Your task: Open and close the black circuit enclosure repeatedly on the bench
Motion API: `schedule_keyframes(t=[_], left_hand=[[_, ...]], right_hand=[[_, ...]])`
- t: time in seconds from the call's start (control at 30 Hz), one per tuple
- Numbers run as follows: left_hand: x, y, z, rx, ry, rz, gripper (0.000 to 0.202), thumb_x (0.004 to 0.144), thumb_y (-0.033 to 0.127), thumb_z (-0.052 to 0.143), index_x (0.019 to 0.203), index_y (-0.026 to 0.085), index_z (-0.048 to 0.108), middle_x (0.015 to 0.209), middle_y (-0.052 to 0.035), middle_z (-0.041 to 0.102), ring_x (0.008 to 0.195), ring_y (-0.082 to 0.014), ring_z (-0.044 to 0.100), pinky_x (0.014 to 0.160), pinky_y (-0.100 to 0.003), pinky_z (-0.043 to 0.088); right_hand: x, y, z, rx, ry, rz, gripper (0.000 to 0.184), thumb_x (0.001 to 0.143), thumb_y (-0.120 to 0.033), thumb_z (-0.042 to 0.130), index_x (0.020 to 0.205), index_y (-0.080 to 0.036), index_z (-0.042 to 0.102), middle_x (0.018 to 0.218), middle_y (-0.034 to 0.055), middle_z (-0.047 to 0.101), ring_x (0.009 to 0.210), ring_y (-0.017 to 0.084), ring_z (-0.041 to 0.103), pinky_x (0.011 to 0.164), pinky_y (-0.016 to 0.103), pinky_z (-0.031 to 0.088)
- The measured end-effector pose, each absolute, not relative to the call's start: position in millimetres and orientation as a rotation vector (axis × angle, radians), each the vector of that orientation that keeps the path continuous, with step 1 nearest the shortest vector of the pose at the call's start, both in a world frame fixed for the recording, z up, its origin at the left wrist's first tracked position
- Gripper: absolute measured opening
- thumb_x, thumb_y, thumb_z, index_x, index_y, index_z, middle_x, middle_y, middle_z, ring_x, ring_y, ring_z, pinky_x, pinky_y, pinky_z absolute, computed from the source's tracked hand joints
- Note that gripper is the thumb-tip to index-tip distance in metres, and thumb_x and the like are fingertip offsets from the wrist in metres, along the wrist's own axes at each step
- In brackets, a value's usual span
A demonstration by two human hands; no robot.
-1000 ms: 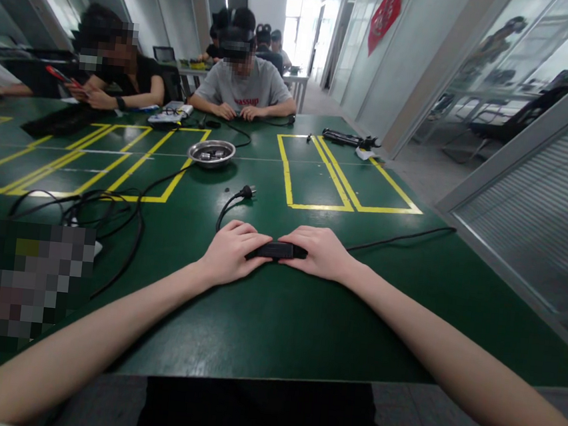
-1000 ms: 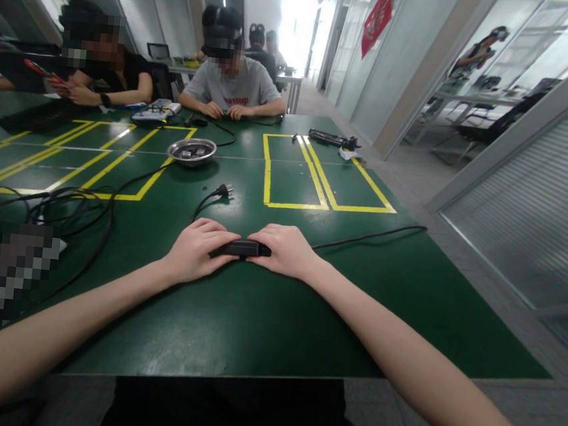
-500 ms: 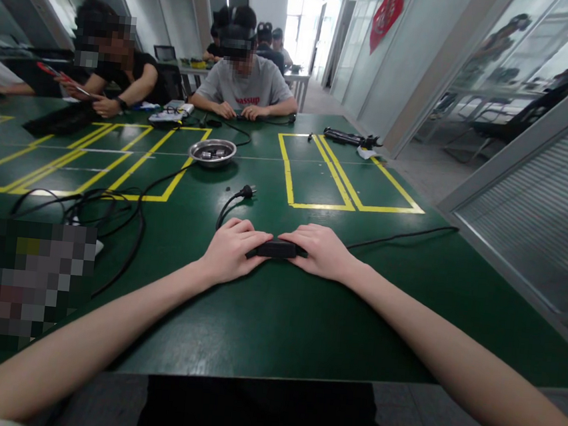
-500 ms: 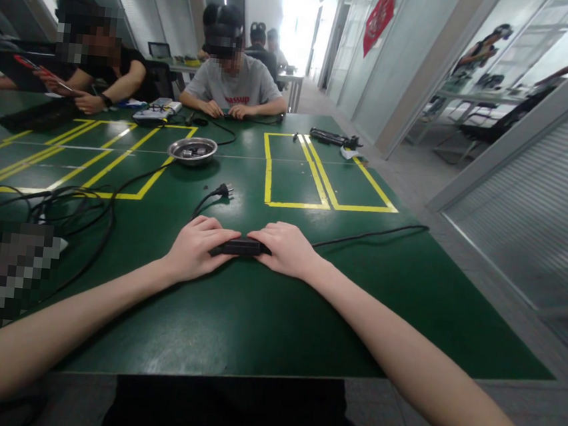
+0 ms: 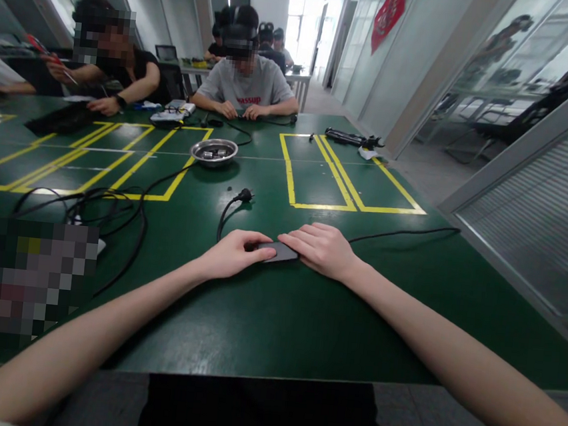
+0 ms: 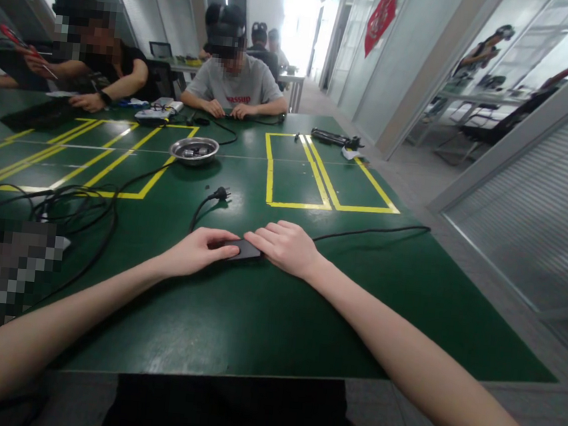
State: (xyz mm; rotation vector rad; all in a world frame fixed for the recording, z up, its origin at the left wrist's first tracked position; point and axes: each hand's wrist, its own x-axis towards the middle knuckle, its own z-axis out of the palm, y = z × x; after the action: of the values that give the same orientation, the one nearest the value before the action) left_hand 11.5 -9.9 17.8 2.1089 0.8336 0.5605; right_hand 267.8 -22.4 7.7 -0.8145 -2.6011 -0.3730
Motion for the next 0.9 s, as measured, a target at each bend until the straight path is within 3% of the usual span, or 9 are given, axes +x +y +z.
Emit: schedule_keyframes(t=[0.1, 0.27, 0.37, 0.5, 0.63, 0.77, 0.9], left_hand=[[11.4, -10.6, 16.3, 2.112, 0.888, 0.671, 0.036, 0.091, 0.047, 0.070, 0.109, 0.016, 0.076, 0.086, -0.0029, 0.075, 0.071, -0.0177, 0.064, 0.065, -0.029, 0.051], [10.0, -11.0, 12.4, 2.430, 0.926, 0.885, 0.030, 0.091, 0.043, 0.076, 0.106, 0.018, 0.075, 0.086, -0.0044, 0.073, 0.079, -0.0206, 0.064, 0.075, -0.035, 0.052], [9.2, -10.0, 10.2, 2.603, 0.876, 0.933, 0.029, 0.093, 0.043, 0.075, 0.108, 0.019, 0.074, 0.089, -0.0056, 0.075, 0.085, -0.0229, 0.065, 0.080, -0.038, 0.051], [8.1, -9.0, 6.4, 2.731, 0.883, 0.905, 0.034, 0.092, 0.046, 0.075, 0.112, 0.018, 0.072, 0.099, -0.0078, 0.077, 0.093, -0.0254, 0.066, 0.083, -0.039, 0.050], [7.6, -8.5, 5.9, 2.738, 0.981, 0.797, 0.032, 0.093, 0.048, 0.074, 0.104, 0.018, 0.072, 0.092, -0.0059, 0.075, 0.086, -0.0233, 0.066, 0.080, -0.037, 0.049], [8.4, -9.7, 8.6, 2.718, 0.977, 0.795, 0.031, 0.092, 0.045, 0.076, 0.101, 0.016, 0.072, 0.087, -0.0051, 0.073, 0.081, -0.0219, 0.065, 0.078, -0.035, 0.048], [9.2, -12.4, 11.2, 2.654, 0.966, 0.807, 0.028, 0.091, 0.043, 0.077, 0.100, 0.016, 0.074, 0.084, -0.0043, 0.071, 0.079, -0.0208, 0.064, 0.075, -0.033, 0.047]], right_hand=[[270.5, -21.9, 14.7, -0.843, -2.664, -0.313, 0.037, 0.098, -0.015, 0.048, 0.129, -0.019, 0.068, 0.100, 0.0103, 0.077, 0.087, 0.022, 0.067, 0.074, 0.032, 0.048], [272.7, -28.2, 22.5, -0.860, -2.580, 0.039, 0.065, 0.084, -0.020, 0.063, 0.148, -0.016, 0.054, 0.121, 0.0124, 0.074, 0.103, 0.026, 0.070, 0.086, 0.036, 0.055], [267.7, -31.2, 17.0, -0.888, -2.468, 0.230, 0.053, 0.089, -0.029, 0.066, 0.140, -0.016, 0.061, 0.115, 0.0119, 0.076, 0.100, 0.025, 0.073, 0.087, 0.036, 0.057], [262.7, -30.0, 8.2, -0.908, -2.410, 0.224, 0.030, 0.098, -0.033, 0.063, 0.122, -0.017, 0.070, 0.105, 0.0109, 0.078, 0.092, 0.024, 0.074, 0.082, 0.035, 0.058], [261.6, -29.3, 8.6, -0.884, -2.412, 0.152, 0.030, 0.099, -0.034, 0.062, 0.125, -0.019, 0.068, 0.105, 0.0106, 0.078, 0.094, 0.025, 0.073, 0.082, 0.036, 0.058], [258.4, -30.8, 10.7, -0.814, -2.461, 0.136, 0.044, 0.098, -0.038, 0.065, 0.138, -0.020, 0.059, 0.117, 0.0125, 0.074, 0.104, 0.026, 0.071, 0.087, 0.040, 0.059], [255.7, -31.9, 10.2, -0.747, -2.529, 0.049, 0.038, 0.104, -0.031, 0.053, 0.141, -0.021, 0.057, 0.124, 0.0134, 0.069, 0.109, 0.024, 0.068, 0.090, 0.040, 0.059]])
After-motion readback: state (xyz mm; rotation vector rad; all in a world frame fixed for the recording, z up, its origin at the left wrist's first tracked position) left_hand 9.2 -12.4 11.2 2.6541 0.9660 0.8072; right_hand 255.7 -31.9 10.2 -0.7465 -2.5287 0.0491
